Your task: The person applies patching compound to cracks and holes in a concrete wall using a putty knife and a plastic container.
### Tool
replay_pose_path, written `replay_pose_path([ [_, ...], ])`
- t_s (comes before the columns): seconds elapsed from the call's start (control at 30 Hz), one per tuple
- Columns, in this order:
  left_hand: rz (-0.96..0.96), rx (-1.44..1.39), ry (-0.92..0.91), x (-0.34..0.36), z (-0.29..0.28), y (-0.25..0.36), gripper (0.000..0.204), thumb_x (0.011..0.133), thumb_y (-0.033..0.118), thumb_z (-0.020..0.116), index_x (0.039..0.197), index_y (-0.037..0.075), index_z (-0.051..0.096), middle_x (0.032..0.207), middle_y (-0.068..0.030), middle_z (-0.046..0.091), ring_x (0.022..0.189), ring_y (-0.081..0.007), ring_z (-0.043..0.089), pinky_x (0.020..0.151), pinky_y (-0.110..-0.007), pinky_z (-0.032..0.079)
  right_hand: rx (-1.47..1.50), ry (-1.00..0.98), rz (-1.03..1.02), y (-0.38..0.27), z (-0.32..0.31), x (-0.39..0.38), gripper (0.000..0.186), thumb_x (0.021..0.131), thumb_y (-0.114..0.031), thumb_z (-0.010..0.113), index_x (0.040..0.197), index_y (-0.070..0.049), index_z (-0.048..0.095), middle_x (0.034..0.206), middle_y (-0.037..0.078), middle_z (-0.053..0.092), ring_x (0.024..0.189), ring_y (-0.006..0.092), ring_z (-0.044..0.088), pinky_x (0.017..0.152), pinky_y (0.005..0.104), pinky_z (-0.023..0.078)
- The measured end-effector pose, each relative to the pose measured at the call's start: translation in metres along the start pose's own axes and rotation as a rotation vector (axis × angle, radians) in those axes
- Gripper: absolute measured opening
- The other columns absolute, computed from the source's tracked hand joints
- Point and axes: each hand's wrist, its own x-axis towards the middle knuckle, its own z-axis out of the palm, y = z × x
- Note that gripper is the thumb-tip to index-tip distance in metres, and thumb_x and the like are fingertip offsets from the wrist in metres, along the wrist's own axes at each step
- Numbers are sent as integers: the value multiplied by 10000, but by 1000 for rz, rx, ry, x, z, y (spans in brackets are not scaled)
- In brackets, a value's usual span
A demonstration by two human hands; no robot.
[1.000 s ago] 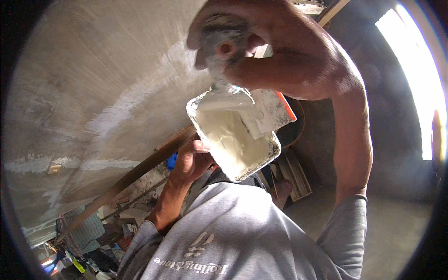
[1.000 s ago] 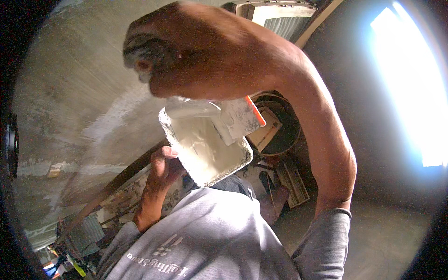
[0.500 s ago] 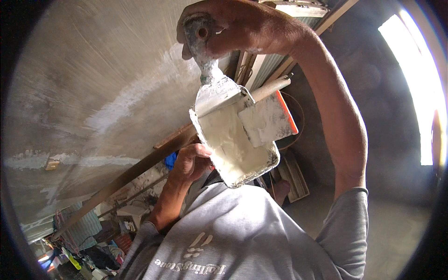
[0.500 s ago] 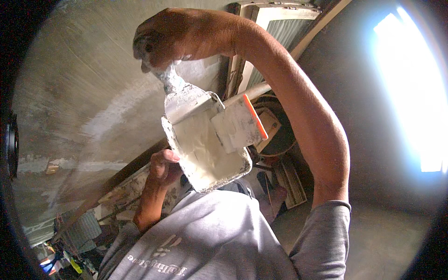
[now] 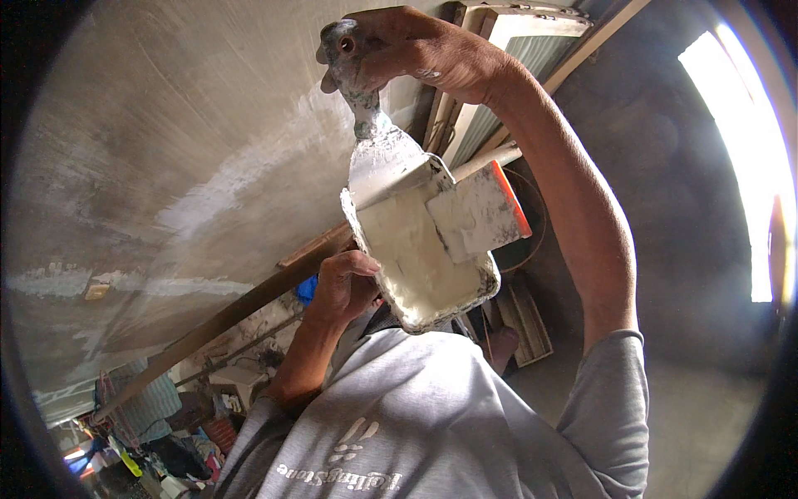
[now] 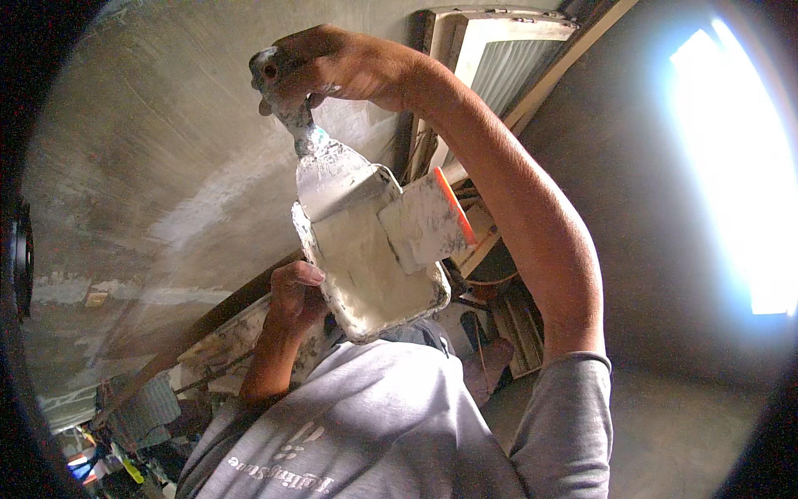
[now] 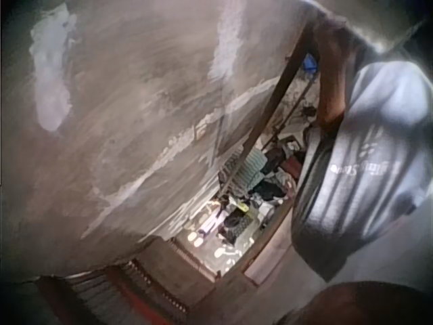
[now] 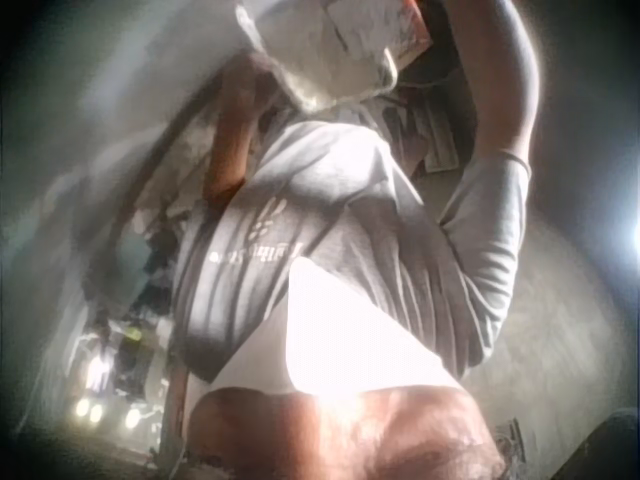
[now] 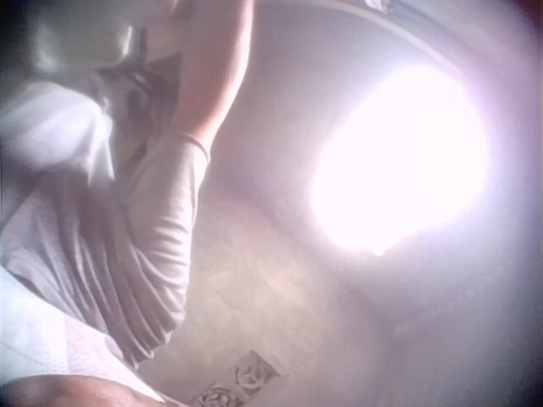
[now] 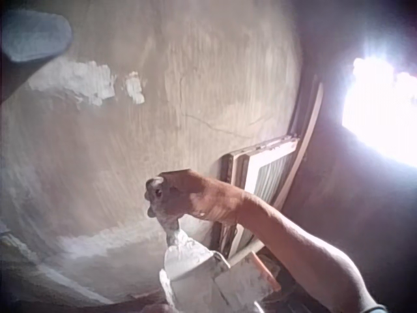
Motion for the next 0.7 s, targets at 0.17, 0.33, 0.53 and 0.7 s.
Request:
replay_pose_path([
  [0.17,38,17,58,0,9,-1,590,532,87,487,1096,-79,438,984,-190,555,867,-279,583,795,-374,489,79,51,19,12,-3,-4,326,710,-241,626,946,-17,591,861,31,617,783,119,557,670,245,440],
  [0.33,62,-19,-37,1,-14,0,532,549,108,496,1048,-75,476,937,-172,577,795,-279,599,761,-370,497,74,45,11,14,-1,0,401,706,-276,644,984,5,577,911,73,622,860,145,568,715,249,439],
  [0.53,113,60,15,1,-3,-4,544,581,108,488,1092,-71,441,981,-179,545,861,-262,569,796,-369,466,-113,228,0,0,5,-20,566,669,-412,671,1012,23,558,931,114,621,872,191,579,743,318,442],
  [0.7,145,26,63,7,7,-12,553,600,85,471,1125,-75,405,1022,-171,527,907,-253,553,822,-368,450,-788,460,384,-27,8,-84,538,649,-435,682,943,8,597,834,152,623,773,214,604,677,349,461],
])
